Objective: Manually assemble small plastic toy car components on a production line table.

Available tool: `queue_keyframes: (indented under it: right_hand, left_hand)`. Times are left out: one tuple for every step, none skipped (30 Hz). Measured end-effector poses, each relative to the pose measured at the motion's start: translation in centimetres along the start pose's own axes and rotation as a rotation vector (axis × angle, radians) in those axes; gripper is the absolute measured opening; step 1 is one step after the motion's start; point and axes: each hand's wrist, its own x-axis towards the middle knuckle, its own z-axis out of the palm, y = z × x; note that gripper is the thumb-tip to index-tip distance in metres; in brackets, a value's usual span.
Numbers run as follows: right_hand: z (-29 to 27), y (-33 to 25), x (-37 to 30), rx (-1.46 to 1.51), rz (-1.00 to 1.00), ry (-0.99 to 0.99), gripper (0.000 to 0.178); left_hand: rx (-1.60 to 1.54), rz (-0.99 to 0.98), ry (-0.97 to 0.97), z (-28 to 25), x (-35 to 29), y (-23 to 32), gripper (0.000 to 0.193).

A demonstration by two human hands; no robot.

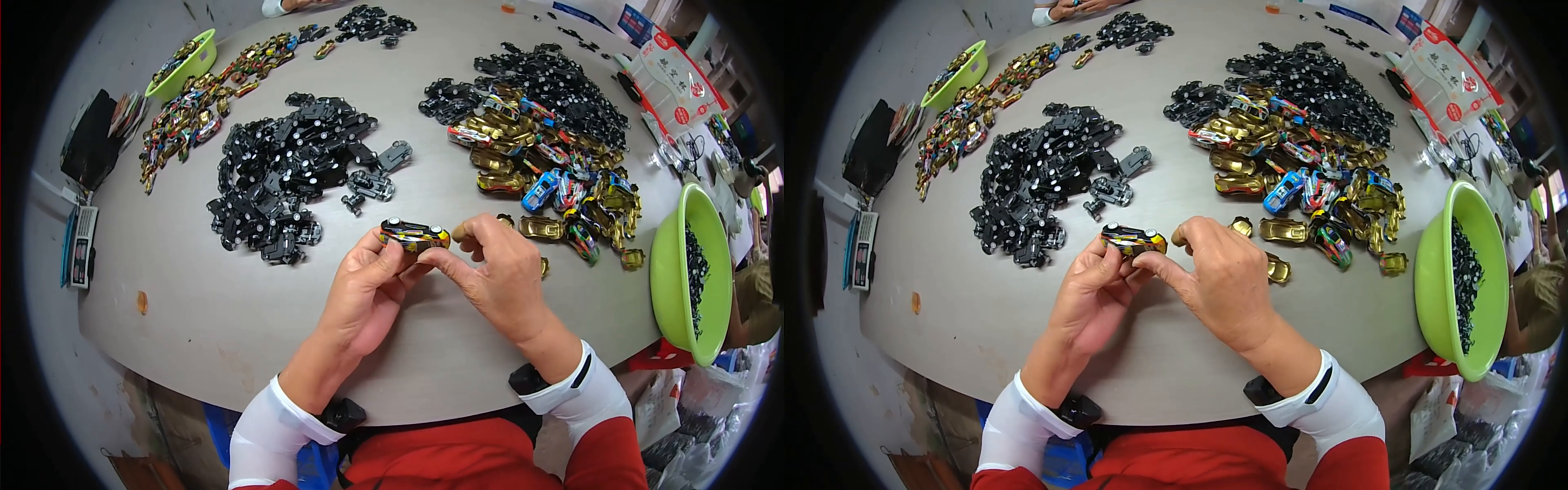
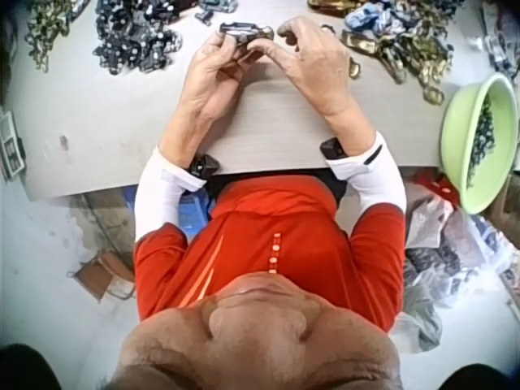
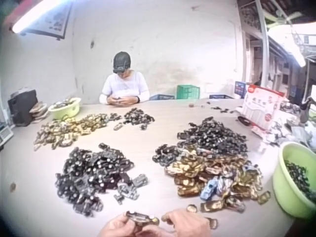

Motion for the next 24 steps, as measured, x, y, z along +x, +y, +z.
queue_keyframes:
  right_hand:
    - [0.0, 0.0, 0.0, -0.002, 0.003, 0.007, 0.037]
    - [0.2, 0.0, 0.0, 0.027, -0.004, 0.005, 0.035]
    - [0.3, 0.0, -0.1, 0.058, -0.011, 0.001, 0.034]
    - [0.3, -0.1, -0.1, 0.057, -0.009, 0.003, 0.034]
    - [0.3, -0.2, -0.1, 0.071, -0.007, -0.002, 0.033]
    - [0.3, -0.2, -0.1, 0.085, -0.006, -0.009, 0.033]
    - [0.2, -0.2, 0.0, 0.087, -0.006, -0.01, 0.033]
    - [0.0, 0.0, 0.1, 0.103, -0.077, -0.015, 0.032]
    - [-0.1, 0.2, 0.2, 0.12, -0.15, -0.02, 0.032]
    - [-0.2, 0.3, 0.3, 0.121, -0.151, -0.019, 0.032]
    - [-0.2, 0.4, 0.4, 0.138, -0.177, -0.032, 0.031]
    - [-0.3, 0.5, 0.4, 0.153, -0.202, -0.045, 0.031]
    - [-0.4, 0.5, 0.3, 0.153, -0.202, -0.045, 0.031]
    - [-0.6, 0.5, 0.1, 0.315, 0.041, -0.151, 0.029]
    - [-0.6, 0.6, 0.0, 0.473, 0.286, -0.257, 0.029]
    - [-1.0, 0.7, 0.3, 0.474, 0.285, -0.259, 0.029]
    - [-1.5, 0.7, 0.9, 0.775, 0.531, -0.389, 0.031]
    - [-2.0, 0.5, 1.3, 1.073, 0.78, -0.518, 0.034]
    - [-2.3, 0.3, 1.4, 1.139, 0.788, -0.585, 0.038]
    - [-2.0, 0.4, 1.3, 1.139, 0.787, -0.59, 0.038]
    - [-1.6, 0.6, 1.1, 1.183, 0.782, -0.526, 0.038]
    - [-1.2, 0.9, 0.9, 1.227, 0.776, -0.461, 0.038]
    - [-1.2, 1.3, 0.8, 1.189, 0.782, -0.419, 0.036]
    - [-1.0, 1.3, 0.8, 1.189, 0.783, -0.42, 0.036]
  left_hand:
    - [-0.015, -0.003, -0.021, -0.1, 0.0, 0.0, 0.022]
    - [-0.012, -0.007, -0.026, 0.0, 0.0, 0.0, 0.022]
    - [-0.019, -0.006, -0.033, 0.1, 0.0, 0.0, 0.023]
    - [-0.026, -0.005, -0.038, 0.1, -0.1, -0.1, 0.023]
    - [-0.025, -0.007, -0.039, 0.1, 0.0, -0.2, 0.023]
    - [-0.029, -0.008, -0.041, 0.0, 0.0, -0.3, 0.023]
    - [-0.034, -0.01, -0.042, -0.1, 0.1, -0.4, 0.023]
    - [-0.034, -0.01, -0.041, -0.2, 0.0, -0.4, 0.023]
    - [-0.047, -0.022, -0.073, -0.3, 0.0, -0.3, 0.023]
    - [-0.06, -0.034, -0.105, -0.4, 0.0, -0.2, 0.023]
    - [-0.059, -0.033, -0.104, -0.4, 0.0, -0.2, 0.023]
    - [-0.066, -0.022, -0.107, -0.5, 0.0, -0.2, 0.022]
    - [-0.072, -0.011, -0.109, -0.5, 0.0, -0.2, 0.022]
    - [-0.071, -0.011, -0.109, -0.2, 0.0, -0.2, 0.022]
    - [-0.044, 0.03, -0.099, 0.2, 0.1, -0.1, 0.022]
    - [-0.016, 0.071, -0.089, 0.4, 0.1, -0.1, 0.021]
    - [-0.016, 0.073, -0.087, 0.3, 0.1, -0.1, 0.021]
    - [0.196, 0.153, -0.12, 0.2, 0.1, -0.2, 0.024]
    - [0.409, 0.233, -0.151, 0.1, 0.0, -0.2, 0.027]
    - [0.409, 0.235, -0.147, 0.2, -0.2, 0.0, 0.027]
    - [0.446, 0.199, -0.119, 0.6, -0.4, 0.2, 0.032]
    - [0.482, 0.162, -0.09, 0.8, -0.5, 0.3, 0.037]
    - [0.445, 0.208, -0.008, 1.1, -0.2, 0.1, 0.041]
    - [0.444, 0.208, -0.006, 0.9, -0.1, 0.3, 0.041]
